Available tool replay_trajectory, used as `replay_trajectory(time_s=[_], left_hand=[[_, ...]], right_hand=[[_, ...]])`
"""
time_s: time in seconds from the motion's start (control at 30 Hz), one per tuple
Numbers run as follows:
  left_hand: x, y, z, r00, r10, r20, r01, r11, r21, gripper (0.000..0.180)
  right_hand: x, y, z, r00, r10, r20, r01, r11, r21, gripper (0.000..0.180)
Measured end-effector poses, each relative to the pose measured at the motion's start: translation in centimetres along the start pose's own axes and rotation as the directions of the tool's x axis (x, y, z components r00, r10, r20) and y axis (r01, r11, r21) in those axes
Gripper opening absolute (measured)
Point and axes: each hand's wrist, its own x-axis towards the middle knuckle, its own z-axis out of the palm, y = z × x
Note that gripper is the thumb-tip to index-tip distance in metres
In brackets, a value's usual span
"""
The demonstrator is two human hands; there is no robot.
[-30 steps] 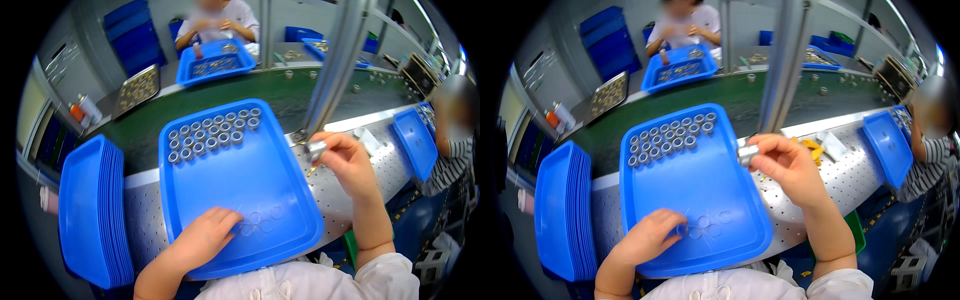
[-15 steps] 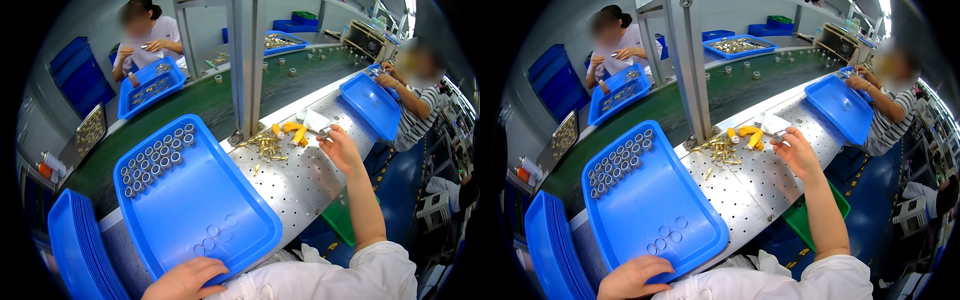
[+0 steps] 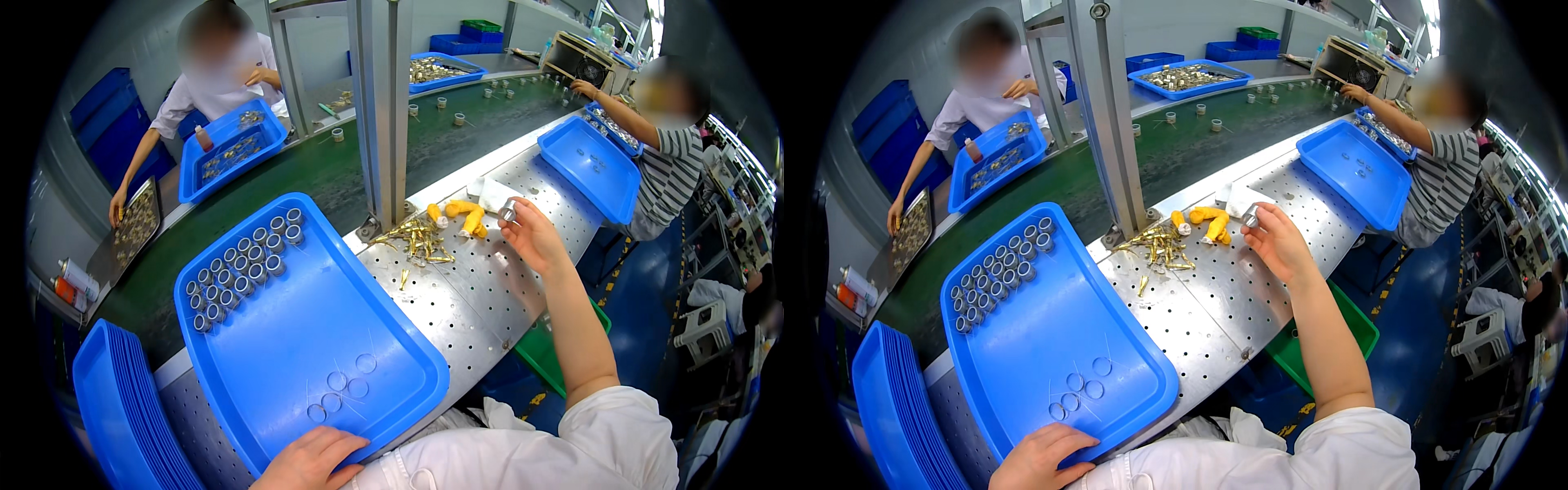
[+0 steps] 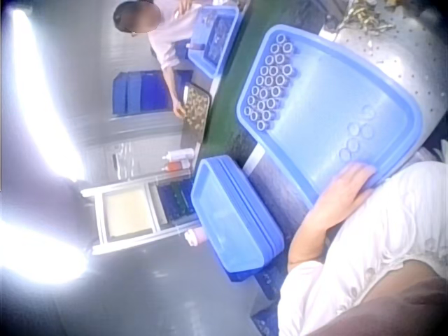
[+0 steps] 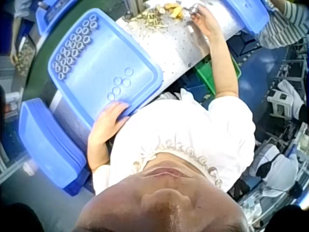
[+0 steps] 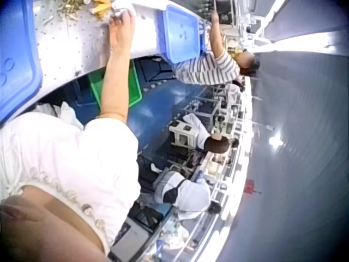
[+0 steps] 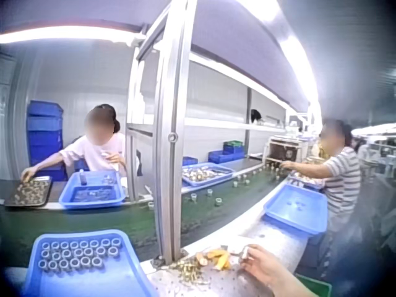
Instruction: The person sits at a workstation and repeatedly picks up small cylindrical metal components from a blue tray. They manipulate a thin wire or filament around the circumference of each component by hand, then place the finished item back into the tray. The process is repetitive and involves handling the components one at a time.
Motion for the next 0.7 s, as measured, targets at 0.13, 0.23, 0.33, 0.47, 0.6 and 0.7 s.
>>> replay_trajectory(time_s=[0.13,0.23,0.33,0.47,0.6,0.7], left_hand=[[-0.1,0.0,-0.1,0.997,0.034,0.069,-0.034,0.999,-0.001,0.032],[-0.2,0.0,0.1,0.998,0.053,0.039,-0.053,0.999,-0.011,0.032],[-0.7,-0.3,-0.1,0.996,0.093,-0.003,-0.093,0.994,-0.064,0.029],[-1.6,-0.3,-2.1,0.997,0.055,-0.058,-0.065,0.979,-0.194,0.022],[-0.8,-0.8,-2.5,0.927,0.050,-0.372,-0.117,0.981,-0.158,0.012],[-0.1,-1.5,-2.5,0.866,0.121,-0.485,-0.188,0.978,-0.091,0.012]], right_hand=[[-0.1,-1.3,-1.0,0.995,-0.068,-0.072,0.069,0.998,0.008,0.019],[0.0,-2.7,-3.7,0.973,-0.223,0.053,0.223,0.975,0.008,0.021],[-3.6,-4.1,-10.1,0.909,-0.401,0.112,0.401,0.916,0.028,0.027],[-10.4,-1.1,-19.1,0.960,-0.169,0.223,0.203,0.969,-0.137,0.028],[-12.7,9.7,-27.6,0.832,0.320,-0.453,-0.554,0.524,-0.647,0.013],[-12.8,16.8,-32.9,0.864,0.092,-0.494,-0.503,0.174,-0.847,0.016]])
